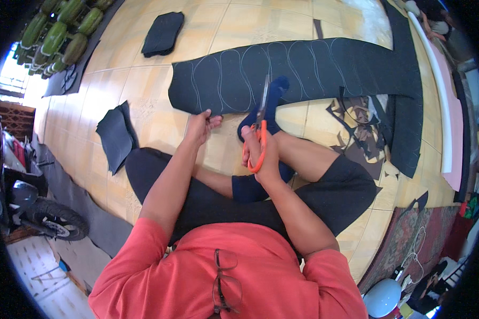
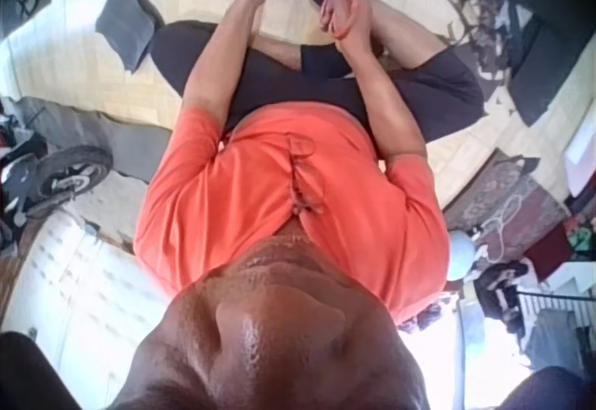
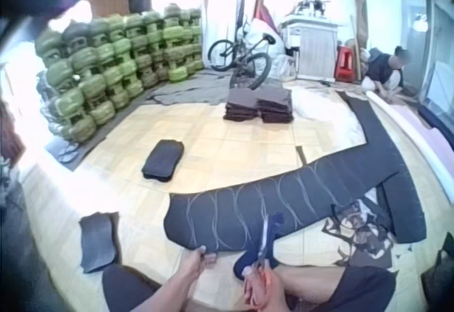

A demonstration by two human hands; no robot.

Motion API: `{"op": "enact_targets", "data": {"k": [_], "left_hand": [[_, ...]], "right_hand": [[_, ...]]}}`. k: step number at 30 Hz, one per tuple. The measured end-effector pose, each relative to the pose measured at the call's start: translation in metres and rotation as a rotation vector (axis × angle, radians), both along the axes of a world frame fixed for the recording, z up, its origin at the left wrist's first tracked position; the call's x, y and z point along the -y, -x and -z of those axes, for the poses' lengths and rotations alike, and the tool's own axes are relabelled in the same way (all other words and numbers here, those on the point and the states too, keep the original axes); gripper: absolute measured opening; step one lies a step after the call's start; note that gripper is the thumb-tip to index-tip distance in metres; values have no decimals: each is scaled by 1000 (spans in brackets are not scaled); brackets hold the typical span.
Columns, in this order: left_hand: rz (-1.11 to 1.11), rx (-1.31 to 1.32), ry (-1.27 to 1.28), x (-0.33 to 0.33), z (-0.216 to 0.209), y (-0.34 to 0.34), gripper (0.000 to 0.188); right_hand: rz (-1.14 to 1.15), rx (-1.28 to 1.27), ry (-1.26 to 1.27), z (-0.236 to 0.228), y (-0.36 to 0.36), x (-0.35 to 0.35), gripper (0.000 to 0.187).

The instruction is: The person sits on the floor and uses orange-handled scissors to cut a large black sheet of material along pre-drawn curved outlines. They repeatedly cut out individual shapes and place them into a growing stack on the floor.

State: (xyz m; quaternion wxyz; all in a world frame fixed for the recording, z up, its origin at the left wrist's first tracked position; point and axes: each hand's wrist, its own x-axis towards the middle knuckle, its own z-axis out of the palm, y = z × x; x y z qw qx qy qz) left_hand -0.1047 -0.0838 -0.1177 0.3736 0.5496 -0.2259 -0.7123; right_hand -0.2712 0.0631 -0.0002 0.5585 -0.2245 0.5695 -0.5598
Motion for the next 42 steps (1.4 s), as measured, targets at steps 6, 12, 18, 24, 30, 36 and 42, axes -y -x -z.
{"op": "enact_targets", "data": {"k": [6,12,18,24,30,36,42], "left_hand": [[33,229,114,-2,-36,-77,20],[-126,28,-120,3,-26,-96,20],[-178,-4,-48,2,-14,-96,23],[-171,33,-4,-16,-60,-86,21],[-145,41,7,-23,-67,-83,23],[-133,26,-4,-23,-61,-85,22],[-146,14,-26,-24,-59,-87,20]], "right_hand": [[-249,197,-174,-11,-58,-19,51],[-515,235,-426,5,-91,-18,62],[-648,136,-509,20,-76,4,69],[-649,83,-445,25,-82,12,70],[-603,105,-406,37,-97,29,62],[-557,60,-354,48,-102,33,63],[-528,-36,-367,31,-98,31,62]]}}
